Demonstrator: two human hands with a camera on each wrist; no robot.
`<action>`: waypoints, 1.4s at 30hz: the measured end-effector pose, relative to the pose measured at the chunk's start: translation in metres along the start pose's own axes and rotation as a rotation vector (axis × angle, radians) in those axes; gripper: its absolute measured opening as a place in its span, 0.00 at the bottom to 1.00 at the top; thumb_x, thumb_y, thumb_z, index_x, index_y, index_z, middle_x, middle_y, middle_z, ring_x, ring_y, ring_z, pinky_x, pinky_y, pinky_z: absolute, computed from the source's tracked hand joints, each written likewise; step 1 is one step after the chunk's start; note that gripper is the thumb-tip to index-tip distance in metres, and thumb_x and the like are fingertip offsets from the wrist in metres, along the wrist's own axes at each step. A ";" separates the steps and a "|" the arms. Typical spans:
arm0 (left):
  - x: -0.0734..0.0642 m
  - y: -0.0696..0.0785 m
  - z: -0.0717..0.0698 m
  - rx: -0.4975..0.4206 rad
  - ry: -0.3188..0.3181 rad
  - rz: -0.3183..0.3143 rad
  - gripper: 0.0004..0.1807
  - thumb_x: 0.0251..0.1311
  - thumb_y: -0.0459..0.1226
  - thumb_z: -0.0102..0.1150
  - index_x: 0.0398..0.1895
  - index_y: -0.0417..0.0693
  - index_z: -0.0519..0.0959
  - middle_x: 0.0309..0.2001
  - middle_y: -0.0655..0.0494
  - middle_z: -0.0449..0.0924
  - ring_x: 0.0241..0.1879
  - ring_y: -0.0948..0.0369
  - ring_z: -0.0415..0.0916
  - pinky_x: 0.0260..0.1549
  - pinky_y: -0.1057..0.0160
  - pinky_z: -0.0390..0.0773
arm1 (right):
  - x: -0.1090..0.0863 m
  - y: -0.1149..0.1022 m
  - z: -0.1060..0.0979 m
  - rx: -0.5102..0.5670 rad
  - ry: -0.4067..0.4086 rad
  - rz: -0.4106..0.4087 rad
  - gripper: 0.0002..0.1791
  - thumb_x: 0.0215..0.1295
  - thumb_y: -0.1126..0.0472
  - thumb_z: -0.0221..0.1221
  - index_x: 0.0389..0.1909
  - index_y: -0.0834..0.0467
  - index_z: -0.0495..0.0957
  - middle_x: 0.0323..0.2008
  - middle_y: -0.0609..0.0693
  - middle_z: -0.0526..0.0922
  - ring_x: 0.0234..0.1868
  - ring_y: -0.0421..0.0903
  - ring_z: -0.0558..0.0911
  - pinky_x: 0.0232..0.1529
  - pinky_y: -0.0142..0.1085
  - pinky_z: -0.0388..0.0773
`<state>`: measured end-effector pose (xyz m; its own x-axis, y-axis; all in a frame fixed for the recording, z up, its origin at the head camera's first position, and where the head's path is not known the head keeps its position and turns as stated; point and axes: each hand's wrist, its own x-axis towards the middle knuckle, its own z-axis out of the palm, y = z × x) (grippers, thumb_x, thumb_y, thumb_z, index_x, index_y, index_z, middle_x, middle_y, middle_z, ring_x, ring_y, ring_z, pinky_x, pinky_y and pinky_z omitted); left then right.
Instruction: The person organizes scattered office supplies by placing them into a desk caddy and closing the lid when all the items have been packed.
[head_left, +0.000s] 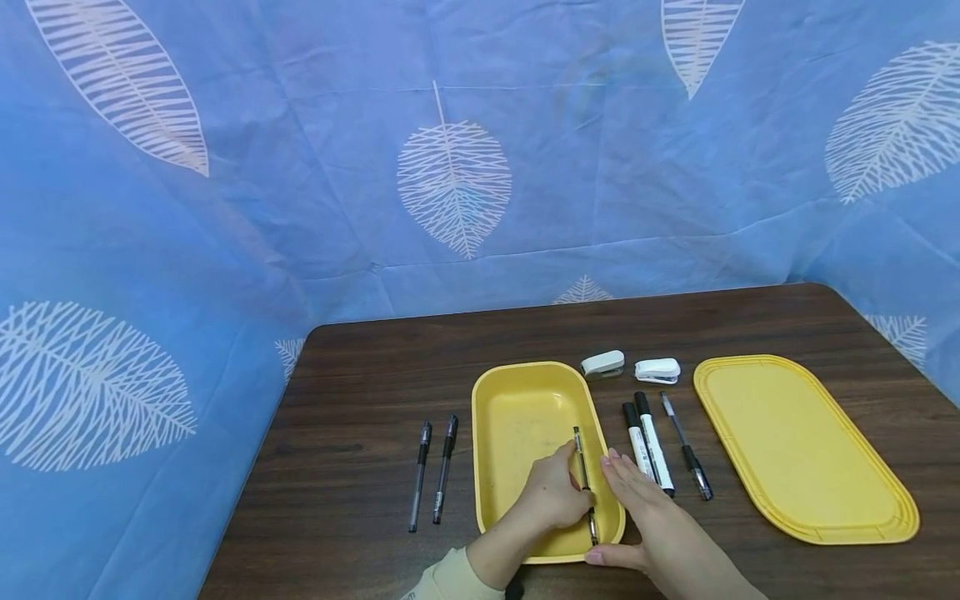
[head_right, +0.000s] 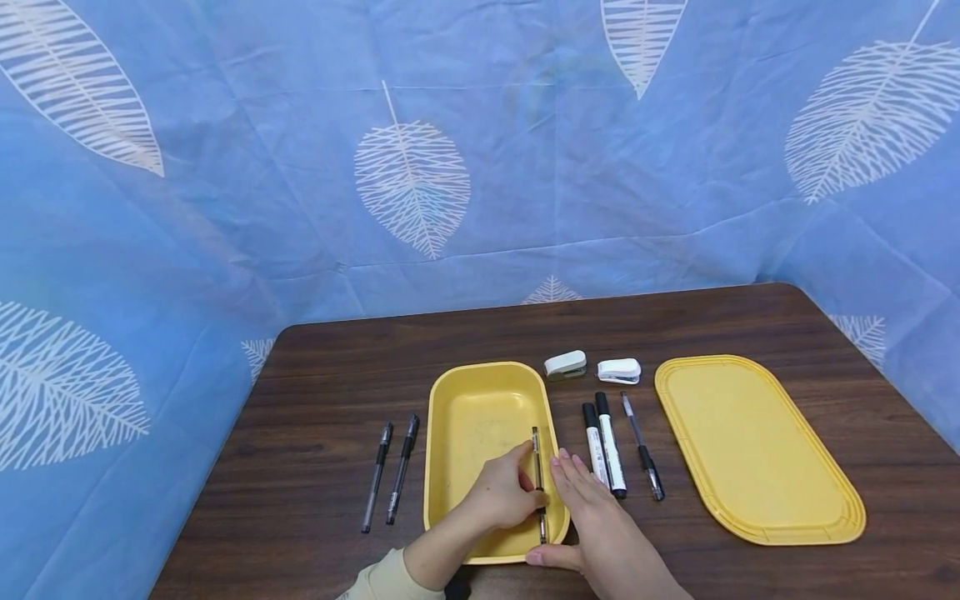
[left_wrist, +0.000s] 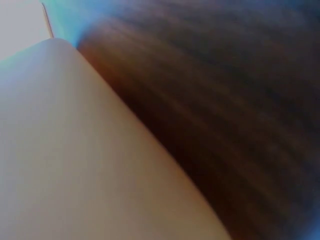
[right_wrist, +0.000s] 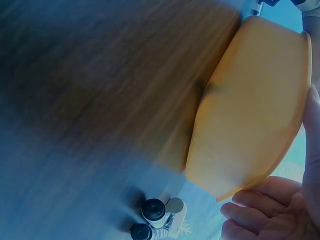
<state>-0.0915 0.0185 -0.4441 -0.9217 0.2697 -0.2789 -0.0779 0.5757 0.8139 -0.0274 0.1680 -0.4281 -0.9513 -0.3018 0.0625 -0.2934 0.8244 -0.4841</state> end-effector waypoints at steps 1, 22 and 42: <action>0.000 0.000 0.000 -0.003 0.002 -0.002 0.41 0.46 0.26 0.65 0.69 0.38 0.65 0.17 0.58 0.70 0.16 0.66 0.67 0.16 0.71 0.66 | 0.000 0.000 0.000 0.000 -0.002 0.002 0.57 0.43 0.32 0.66 0.70 0.63 0.62 0.70 0.61 0.65 0.68 0.62 0.68 0.58 0.56 0.73; -0.006 0.007 -0.013 -0.038 0.029 0.013 0.41 0.48 0.26 0.66 0.69 0.42 0.65 0.22 0.58 0.70 0.16 0.65 0.70 0.15 0.70 0.68 | 0.001 -0.001 -0.001 -0.006 -0.003 0.001 0.57 0.43 0.33 0.67 0.70 0.64 0.63 0.70 0.62 0.65 0.68 0.63 0.68 0.58 0.57 0.72; -0.014 0.012 -0.049 -0.175 0.052 0.015 0.42 0.50 0.28 0.68 0.71 0.44 0.63 0.38 0.50 0.71 0.16 0.62 0.78 0.17 0.69 0.77 | -0.001 -0.002 -0.001 0.005 -0.023 0.023 0.58 0.43 0.31 0.65 0.70 0.63 0.63 0.70 0.63 0.65 0.69 0.63 0.66 0.59 0.57 0.71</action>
<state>-0.0982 -0.0159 -0.4058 -0.9414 0.2344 -0.2427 -0.1244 0.4275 0.8954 -0.0263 0.1670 -0.4262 -0.9553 -0.2941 0.0310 -0.2711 0.8288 -0.4894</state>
